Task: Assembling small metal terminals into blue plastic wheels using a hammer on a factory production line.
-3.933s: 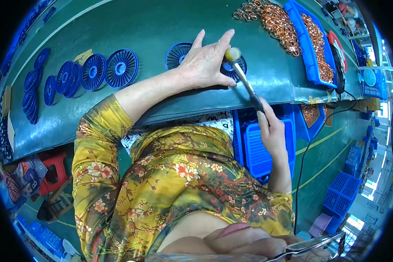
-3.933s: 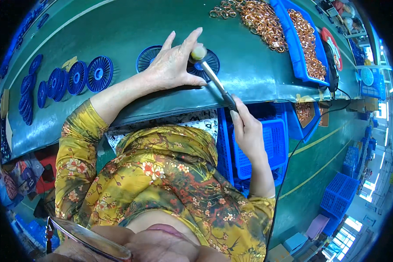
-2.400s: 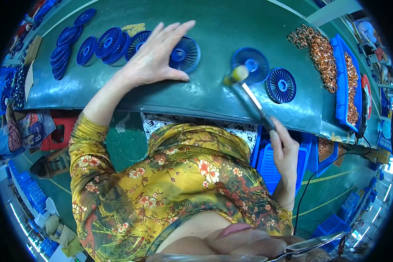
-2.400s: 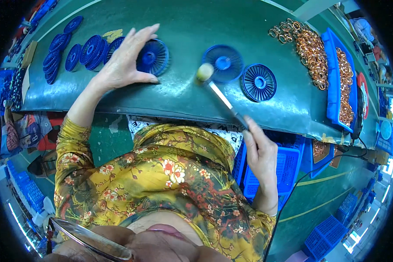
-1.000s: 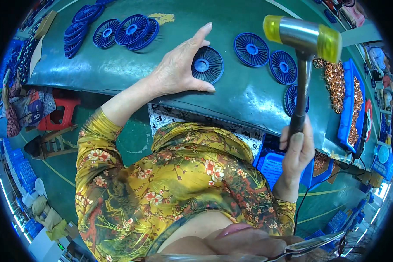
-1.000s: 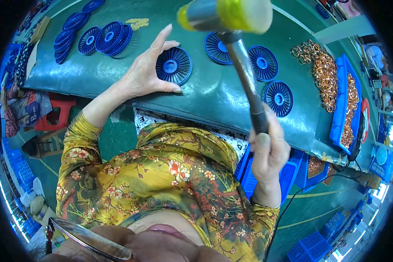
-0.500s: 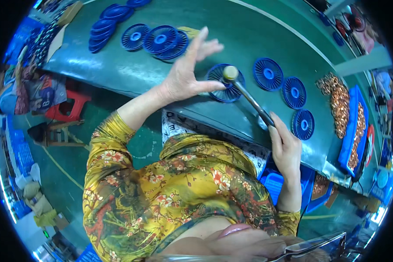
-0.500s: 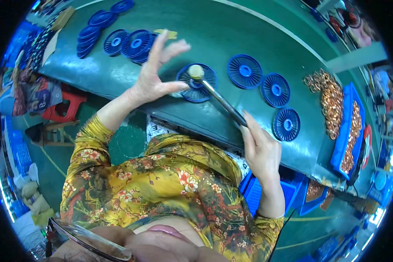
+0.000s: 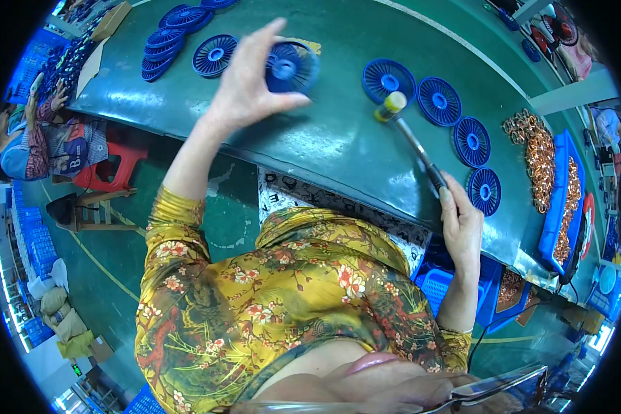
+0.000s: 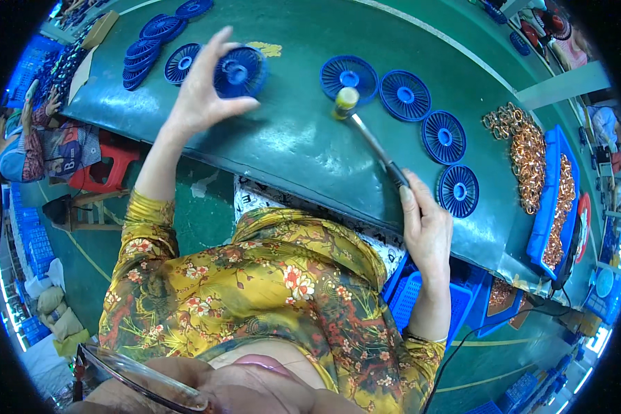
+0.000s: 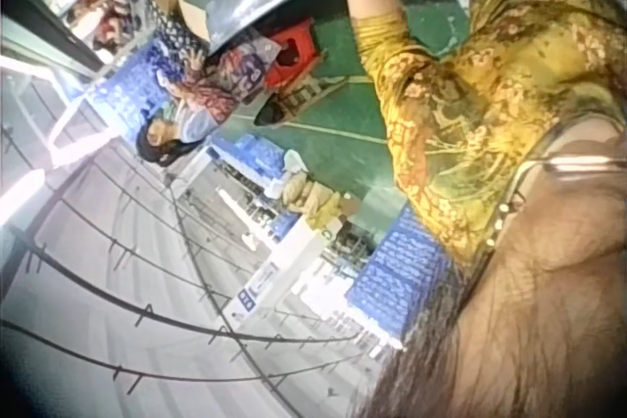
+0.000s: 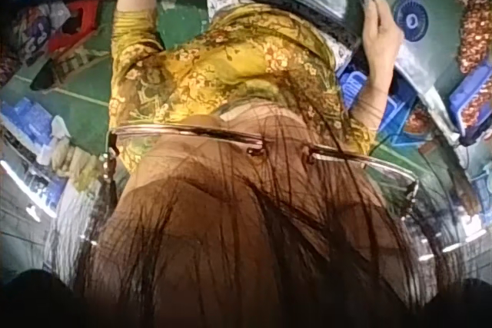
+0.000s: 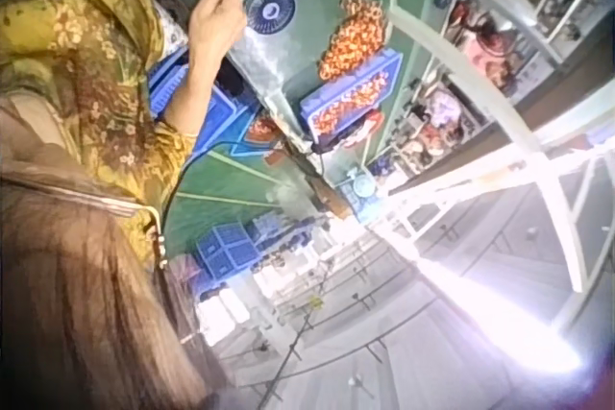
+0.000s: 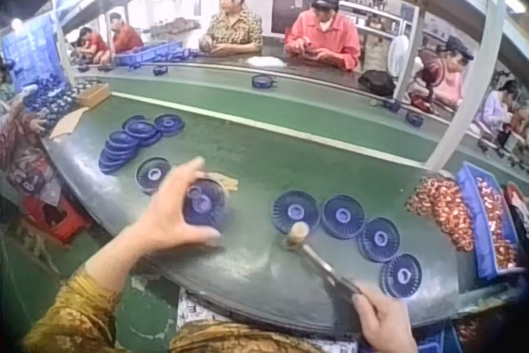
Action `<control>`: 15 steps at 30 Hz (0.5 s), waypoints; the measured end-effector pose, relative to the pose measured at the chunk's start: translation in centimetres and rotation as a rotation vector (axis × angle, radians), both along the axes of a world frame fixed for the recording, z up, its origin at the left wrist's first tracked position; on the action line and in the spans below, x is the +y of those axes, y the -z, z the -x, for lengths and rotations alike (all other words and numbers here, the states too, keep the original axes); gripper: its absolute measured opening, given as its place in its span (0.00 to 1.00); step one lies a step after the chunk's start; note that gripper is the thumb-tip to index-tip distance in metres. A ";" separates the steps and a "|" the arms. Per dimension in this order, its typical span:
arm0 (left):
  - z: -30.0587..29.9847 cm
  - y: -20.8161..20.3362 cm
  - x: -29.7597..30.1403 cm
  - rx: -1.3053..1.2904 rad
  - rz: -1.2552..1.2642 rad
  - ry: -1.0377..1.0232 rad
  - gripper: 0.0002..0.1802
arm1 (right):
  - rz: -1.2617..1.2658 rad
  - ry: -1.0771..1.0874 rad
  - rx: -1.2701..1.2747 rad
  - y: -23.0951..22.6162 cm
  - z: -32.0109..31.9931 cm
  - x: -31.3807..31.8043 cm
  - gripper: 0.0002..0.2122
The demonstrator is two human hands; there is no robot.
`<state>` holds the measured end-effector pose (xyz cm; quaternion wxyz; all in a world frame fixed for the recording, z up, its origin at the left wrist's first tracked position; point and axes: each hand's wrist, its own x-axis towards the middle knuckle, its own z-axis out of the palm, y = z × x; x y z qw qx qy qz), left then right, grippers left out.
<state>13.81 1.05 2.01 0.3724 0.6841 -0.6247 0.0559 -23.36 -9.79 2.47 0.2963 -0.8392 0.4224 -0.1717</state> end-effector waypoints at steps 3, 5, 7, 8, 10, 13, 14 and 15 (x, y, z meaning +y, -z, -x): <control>5.4 0.4 -1.1 -0.019 -0.037 0.204 0.57 | -0.034 0.092 -0.039 -0.7 0.5 -0.3 0.14; 8.0 2.2 -1.5 0.022 -0.182 0.210 0.60 | -0.083 0.044 -0.263 -1.4 0.9 0.1 0.16; 8.5 2.0 -1.5 0.132 -0.214 0.229 0.64 | -0.110 0.021 -0.415 -3.2 1.1 1.2 0.17; 8.5 1.4 -1.3 0.221 -0.282 0.221 0.65 | -0.064 0.022 -0.475 -3.2 1.3 1.7 0.17; 8.3 2.3 -1.2 0.207 -0.248 0.225 0.68 | -0.066 -0.042 -0.474 -2.2 2.0 2.4 0.17; 8.5 2.8 -1.4 0.206 -0.242 0.205 0.69 | 0.071 -0.212 0.042 0.0 0.6 1.6 0.17; 8.4 3.1 -1.3 0.200 -0.240 0.194 0.70 | 0.086 -0.199 0.064 -0.9 0.6 1.7 0.16; 8.4 3.3 -1.4 0.194 -0.237 0.183 0.70 | 0.101 -0.187 0.085 -2.0 0.6 1.7 0.16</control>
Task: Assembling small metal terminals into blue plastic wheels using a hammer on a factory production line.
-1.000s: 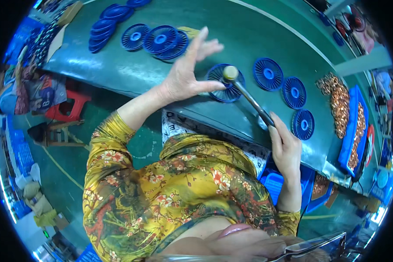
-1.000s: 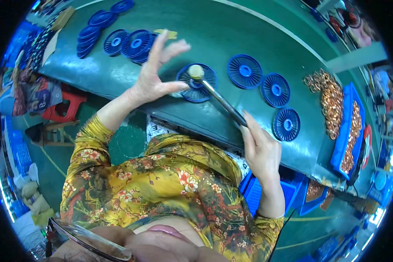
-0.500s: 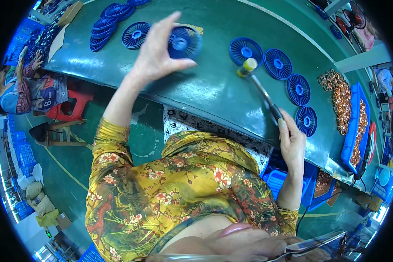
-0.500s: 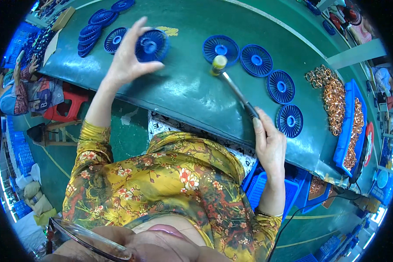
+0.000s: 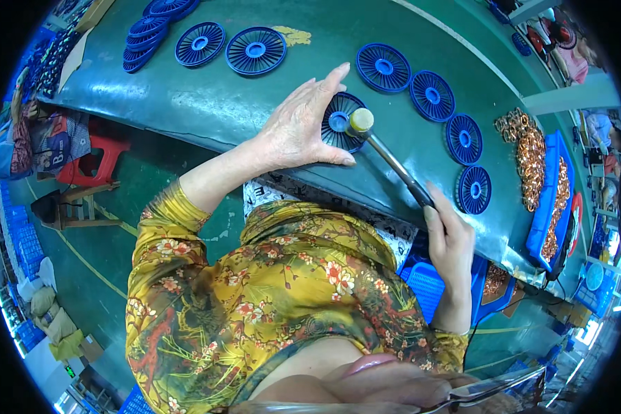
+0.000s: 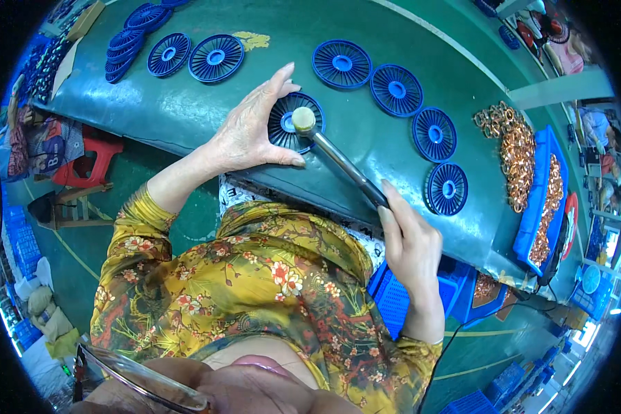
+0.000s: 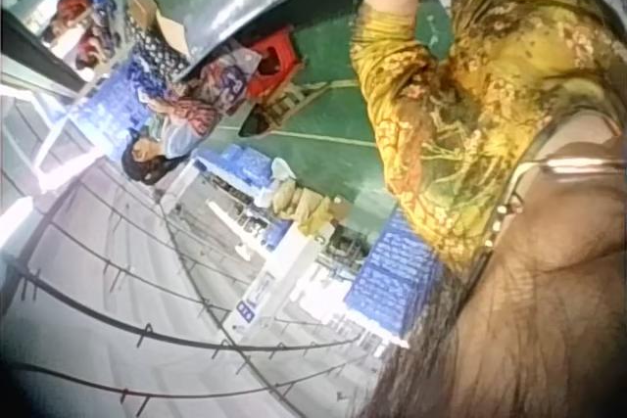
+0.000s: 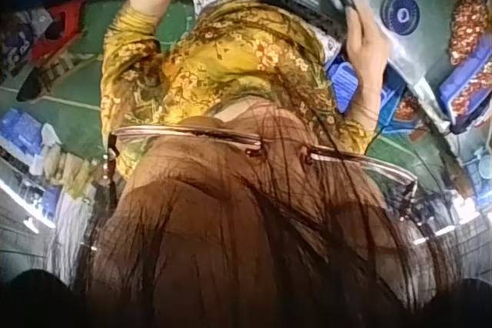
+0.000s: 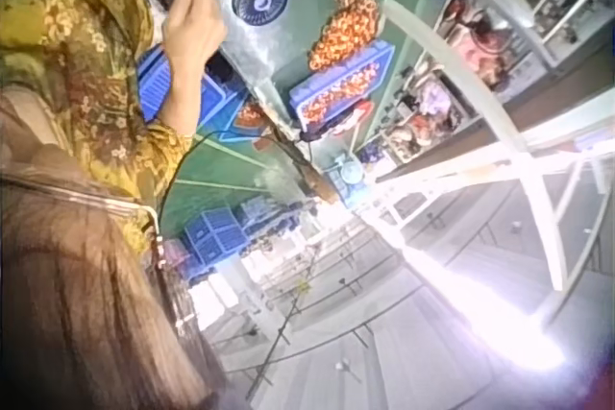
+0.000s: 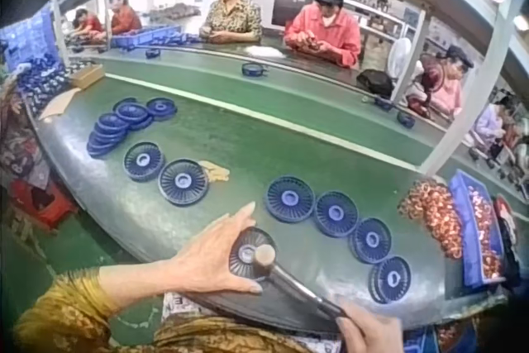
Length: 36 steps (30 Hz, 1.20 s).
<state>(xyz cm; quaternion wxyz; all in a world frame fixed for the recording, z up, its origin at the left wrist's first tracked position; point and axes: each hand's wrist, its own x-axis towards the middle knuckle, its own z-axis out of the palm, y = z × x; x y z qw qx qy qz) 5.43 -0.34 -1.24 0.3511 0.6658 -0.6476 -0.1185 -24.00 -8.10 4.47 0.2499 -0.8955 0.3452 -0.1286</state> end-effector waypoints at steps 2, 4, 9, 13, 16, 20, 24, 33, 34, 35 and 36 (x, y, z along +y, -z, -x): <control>0.2 -0.4 0.1 0.029 -0.001 -0.004 0.71 | -0.015 0.007 -0.208 -0.3 0.4 0.1 0.16; 0.3 -0.6 0.2 0.022 0.004 -0.015 0.71 | -0.007 0.005 -0.305 0.8 -0.2 0.0 0.16; -0.7 -0.5 0.6 0.388 0.165 0.017 0.59 | 0.113 -0.069 -0.011 0.6 -2.6 -1.4 0.15; -6.4 -1.1 1.6 -0.064 0.388 -0.238 0.51 | -0.176 -0.086 -0.073 -0.3 -1.5 -0.2 0.15; -10.3 -0.5 1.5 -0.364 0.224 -0.403 0.58 | -0.132 -0.254 -0.095 0.8 -1.8 0.3 0.15; -9.5 -1.4 1.5 -0.110 0.021 -0.336 0.56 | -0.047 -0.073 -0.050 1.6 -2.6 -0.6 0.14; -4.9 -1.3 2.3 0.048 0.095 -0.123 0.57 | -0.090 0.080 -0.214 0.5 -2.1 -1.4 0.14; -2.8 -0.8 2.6 0.175 0.013 -0.103 0.63 | -0.070 -0.075 -0.001 1.5 -3.9 -0.6 0.15; -2.9 -0.8 2.7 0.176 0.012 -0.110 0.63 | 0.003 -0.102 -0.095 1.0 -4.0 -0.6 0.15; -3.0 -0.7 2.8 0.172 0.014 -0.118 0.64 | 0.076 -0.128 -0.191 0.4 -4.0 -0.5 0.15; -3.0 -0.7 2.9 0.166 0.016 -0.124 0.64 | -0.036 -0.055 -0.255 0.3 -4.0 -0.4 0.15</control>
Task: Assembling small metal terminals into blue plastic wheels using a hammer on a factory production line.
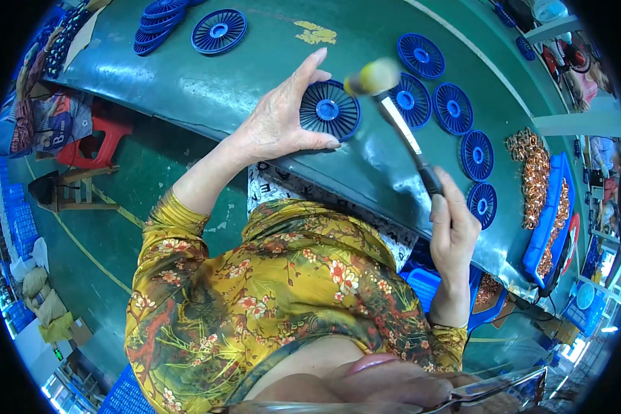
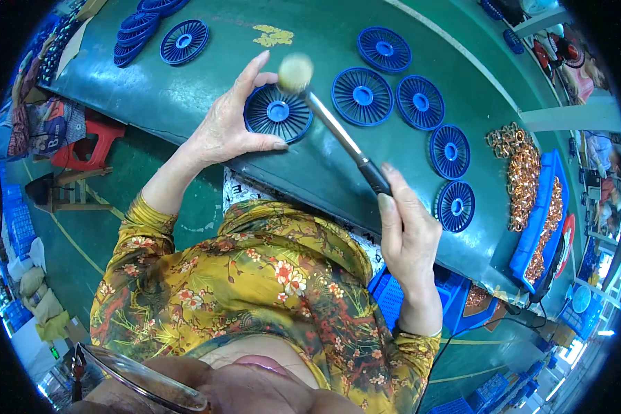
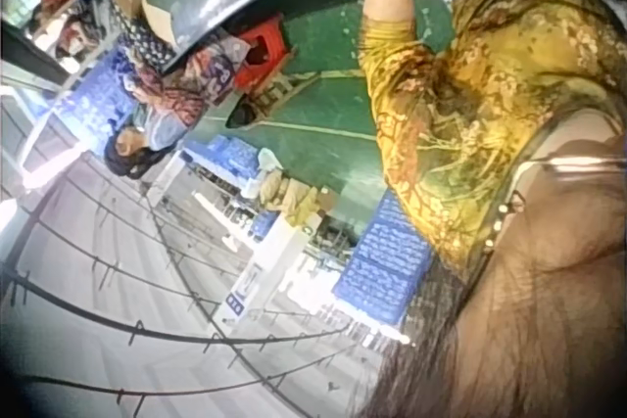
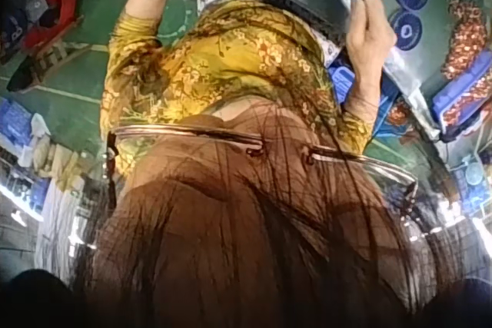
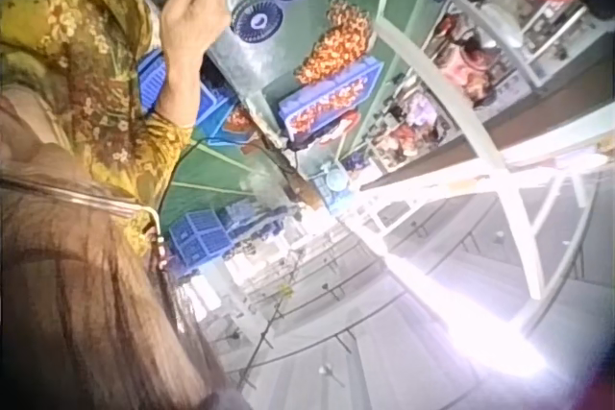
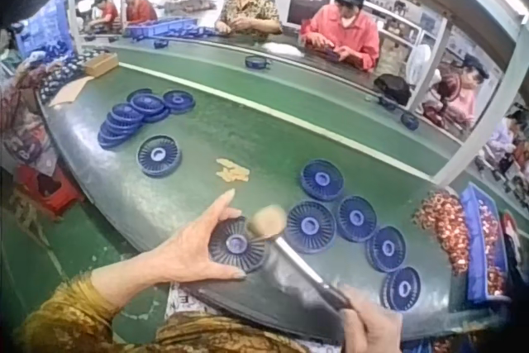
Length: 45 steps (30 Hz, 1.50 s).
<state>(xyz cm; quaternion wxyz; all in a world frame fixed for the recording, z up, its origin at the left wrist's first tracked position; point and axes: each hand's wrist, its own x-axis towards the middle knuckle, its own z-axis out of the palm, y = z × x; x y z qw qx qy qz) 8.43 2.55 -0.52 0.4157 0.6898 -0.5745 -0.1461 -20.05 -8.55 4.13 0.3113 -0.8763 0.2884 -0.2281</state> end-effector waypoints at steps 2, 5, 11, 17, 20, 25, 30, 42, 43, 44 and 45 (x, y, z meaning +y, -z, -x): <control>0.2 -0.2 0.0 -0.010 -0.011 0.005 0.64 | 0.032 -0.030 0.071 0.5 -1.1 0.0 0.15; -0.2 0.2 0.0 0.022 0.033 -0.005 0.61 | 0.133 -0.064 0.273 1.5 -3.2 -0.7 0.15; -5.2 -0.4 1.9 -0.192 0.262 -0.254 0.45 | -0.102 -0.113 0.124 0.4 -2.2 0.0 0.13; -14.3 0.4 2.3 -0.393 0.027 -0.610 0.58 | -0.083 -0.268 0.142 1.2 -2.1 0.8 0.13; -12.7 -0.9 2.2 -0.106 -0.050 -0.488 0.58 | -0.029 -0.100 0.193 1.2 -2.4 0.4 0.13; -6.9 -0.7 1.8 -0.256 -0.031 -0.192 0.59 | -0.086 0.127 0.211 0.4 -2.4 -1.2 0.13; -3.3 -0.8 1.9 -0.181 -0.070 -0.102 0.60 | -0.192 0.017 -0.173 -1.3 -1.8 -0.7 0.14; -2.3 -0.5 1.7 -0.063 -0.092 -0.139 0.61 | -0.069 -0.084 -0.116 -1.0 -4.9 0.9 0.13; -2.0 -1.0 1.4 -0.056 -0.100 -0.140 0.61 | 0.096 -0.115 -0.087 -0.4 -5.6 0.4 0.12; -1.9 -1.2 1.3 -0.011 -0.066 -0.126 0.61 | 0.004 -0.085 0.218 -0.3 -6.4 0.4 0.12; -2.0 -0.6 1.5 -0.049 -0.069 -0.132 0.61 | 0.015 -0.083 0.225 0.3 -6.5 -0.1 0.12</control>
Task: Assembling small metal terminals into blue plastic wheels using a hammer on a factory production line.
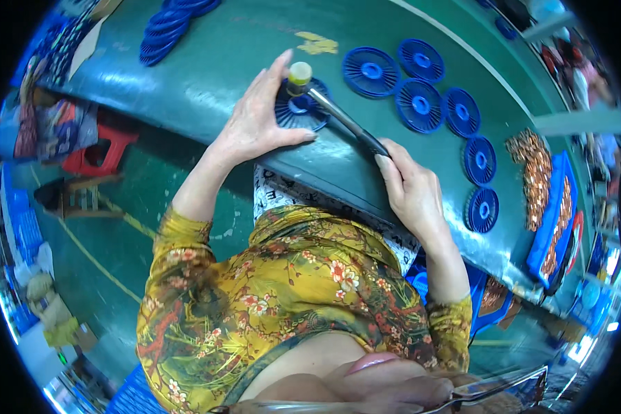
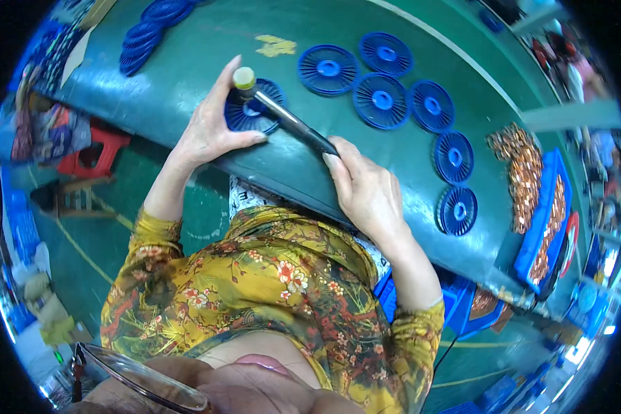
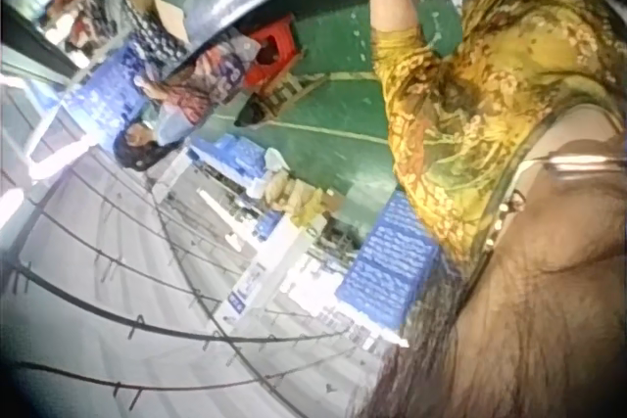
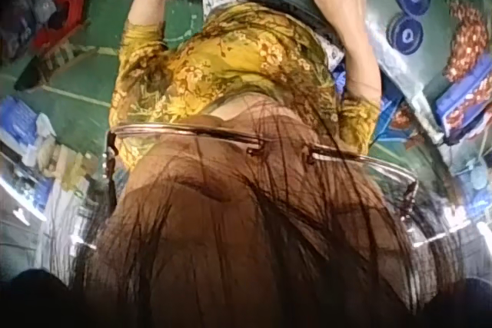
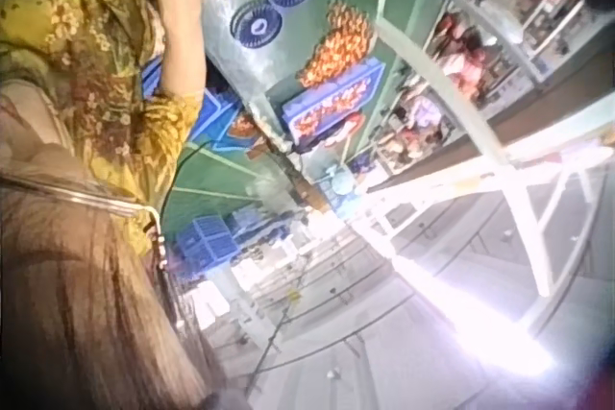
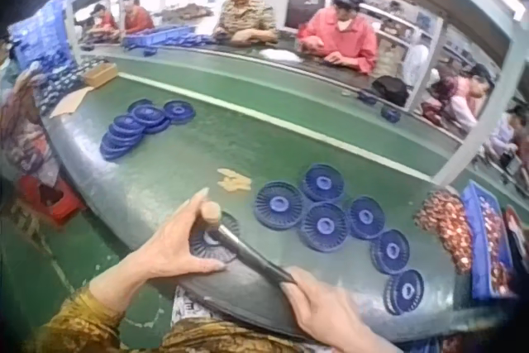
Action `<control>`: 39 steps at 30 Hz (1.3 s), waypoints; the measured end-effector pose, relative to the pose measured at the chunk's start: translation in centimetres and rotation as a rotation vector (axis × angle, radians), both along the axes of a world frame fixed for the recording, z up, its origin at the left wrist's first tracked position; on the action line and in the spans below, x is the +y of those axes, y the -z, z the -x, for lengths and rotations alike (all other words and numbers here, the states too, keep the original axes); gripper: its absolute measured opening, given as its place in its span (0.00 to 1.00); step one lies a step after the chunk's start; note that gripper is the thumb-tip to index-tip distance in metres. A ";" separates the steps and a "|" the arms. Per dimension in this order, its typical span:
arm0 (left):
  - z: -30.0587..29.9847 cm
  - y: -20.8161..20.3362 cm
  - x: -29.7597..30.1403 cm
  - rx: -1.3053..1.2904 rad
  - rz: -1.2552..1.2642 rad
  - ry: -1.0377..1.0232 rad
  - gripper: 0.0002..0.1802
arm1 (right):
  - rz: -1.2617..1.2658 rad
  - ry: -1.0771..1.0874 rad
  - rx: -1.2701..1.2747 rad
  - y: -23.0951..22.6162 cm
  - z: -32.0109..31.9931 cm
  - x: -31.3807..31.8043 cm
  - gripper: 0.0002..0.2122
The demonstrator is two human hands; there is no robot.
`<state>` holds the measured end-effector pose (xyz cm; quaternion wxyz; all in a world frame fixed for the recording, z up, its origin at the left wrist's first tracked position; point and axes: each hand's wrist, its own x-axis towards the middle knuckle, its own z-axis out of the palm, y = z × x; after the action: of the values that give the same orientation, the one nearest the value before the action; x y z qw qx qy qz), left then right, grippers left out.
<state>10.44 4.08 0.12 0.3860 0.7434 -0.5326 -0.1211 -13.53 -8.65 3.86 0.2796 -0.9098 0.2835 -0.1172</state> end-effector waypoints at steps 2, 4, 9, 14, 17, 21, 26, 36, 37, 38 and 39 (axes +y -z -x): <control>-0.3 0.5 0.2 -0.050 0.011 0.023 0.61 | 0.024 0.014 -0.030 0.7 0.7 -0.5 0.14; -0.3 0.1 0.0 -0.098 0.010 0.061 0.63 | -0.105 0.047 -0.151 0.4 2.7 -0.7 0.15; -0.3 0.2 0.0 -0.305 0.149 0.204 0.59 | 0.249 0.509 -0.212 1.6 12.0 -2.5 0.12; 0.8 -1.1 -3.0 -0.397 0.037 0.458 0.50 | 0.360 0.535 -0.135 3.4 16.7 -3.5 0.15; 1.7 -0.7 -5.9 -0.465 -0.055 0.616 0.50 | 0.392 0.474 -0.091 3.7 14.8 -3.7 0.15; 1.3 0.1 -10.6 -0.570 -0.095 0.606 0.50 | 0.407 0.403 -0.132 3.3 10.0 -6.5 0.16; -1.7 2.1 -21.4 -0.356 0.121 0.351 0.42 | 0.702 0.319 -0.206 4.9 1.3 -17.6 0.15; -5.1 3.2 -29.4 -0.504 0.440 -0.066 0.24 | 0.743 0.642 -0.248 4.7 -5.8 -29.7 0.14; -5.4 2.8 -29.0 -0.525 0.478 -0.068 0.22 | 0.609 0.643 -0.221 4.4 -5.9 -29.1 0.15; -5.6 2.5 -28.8 -0.517 0.487 -0.069 0.22 | 0.556 0.622 -0.209 4.3 -5.5 -28.3 0.16; -6.0 2.8 -28.7 -0.513 0.496 -0.086 0.22 | 0.462 0.644 -0.133 3.6 -5.5 -26.8 0.17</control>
<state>16.41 -24.62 -2.66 0.4133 0.6550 -0.5936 0.2187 -7.98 -35.46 0.29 0.0342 -0.8038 0.5016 -0.3181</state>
